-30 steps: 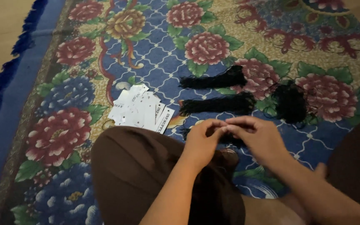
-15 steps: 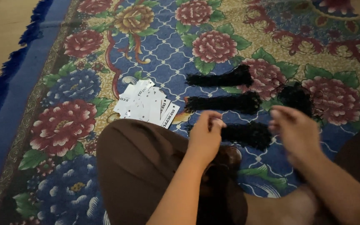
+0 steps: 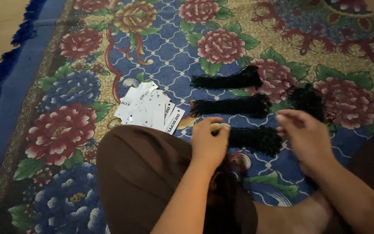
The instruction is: Attaching small white identification labels to black fringed fabric bundles while sitting on a rug.
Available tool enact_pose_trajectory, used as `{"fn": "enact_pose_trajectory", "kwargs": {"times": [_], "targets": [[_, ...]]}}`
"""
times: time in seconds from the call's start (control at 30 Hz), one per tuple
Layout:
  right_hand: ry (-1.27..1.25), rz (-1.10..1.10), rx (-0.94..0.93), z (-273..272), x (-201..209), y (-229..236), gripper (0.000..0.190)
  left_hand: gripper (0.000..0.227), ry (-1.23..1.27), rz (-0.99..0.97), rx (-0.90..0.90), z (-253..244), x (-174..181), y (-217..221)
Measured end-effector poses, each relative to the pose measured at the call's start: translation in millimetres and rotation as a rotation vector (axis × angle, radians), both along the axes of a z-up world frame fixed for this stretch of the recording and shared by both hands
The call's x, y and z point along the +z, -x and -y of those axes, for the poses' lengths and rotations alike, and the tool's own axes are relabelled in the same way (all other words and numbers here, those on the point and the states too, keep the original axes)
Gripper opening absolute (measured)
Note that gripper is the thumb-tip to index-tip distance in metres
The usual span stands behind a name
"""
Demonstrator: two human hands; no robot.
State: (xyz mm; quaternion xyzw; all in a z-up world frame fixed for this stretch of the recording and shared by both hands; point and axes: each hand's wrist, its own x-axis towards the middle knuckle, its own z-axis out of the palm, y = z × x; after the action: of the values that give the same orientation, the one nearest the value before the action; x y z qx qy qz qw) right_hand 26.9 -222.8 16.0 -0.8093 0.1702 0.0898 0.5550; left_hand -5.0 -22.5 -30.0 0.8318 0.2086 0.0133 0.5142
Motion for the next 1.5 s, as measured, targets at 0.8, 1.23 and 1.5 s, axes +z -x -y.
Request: {"fn": "enact_pose_trajectory", "kwargs": {"times": [0.8,1.23,1.5], "targets": [[0.078,0.019,0.019,0.2,-13.7,-58.6,0.028,0.019,-0.042,0.004,-0.116,-15.4,7.0,-34.7],[0.049,0.121,0.041,-3.5,-87.9,-168.1,0.020,0.026,-0.250,-0.081,0.060,-87.2,-41.4,-141.2],[0.027,0.029,-0.047,-7.4,-102.2,-178.1,0.039,0.019,-0.226,-0.427,0.209,-94.4,-77.5,-170.9]]}}
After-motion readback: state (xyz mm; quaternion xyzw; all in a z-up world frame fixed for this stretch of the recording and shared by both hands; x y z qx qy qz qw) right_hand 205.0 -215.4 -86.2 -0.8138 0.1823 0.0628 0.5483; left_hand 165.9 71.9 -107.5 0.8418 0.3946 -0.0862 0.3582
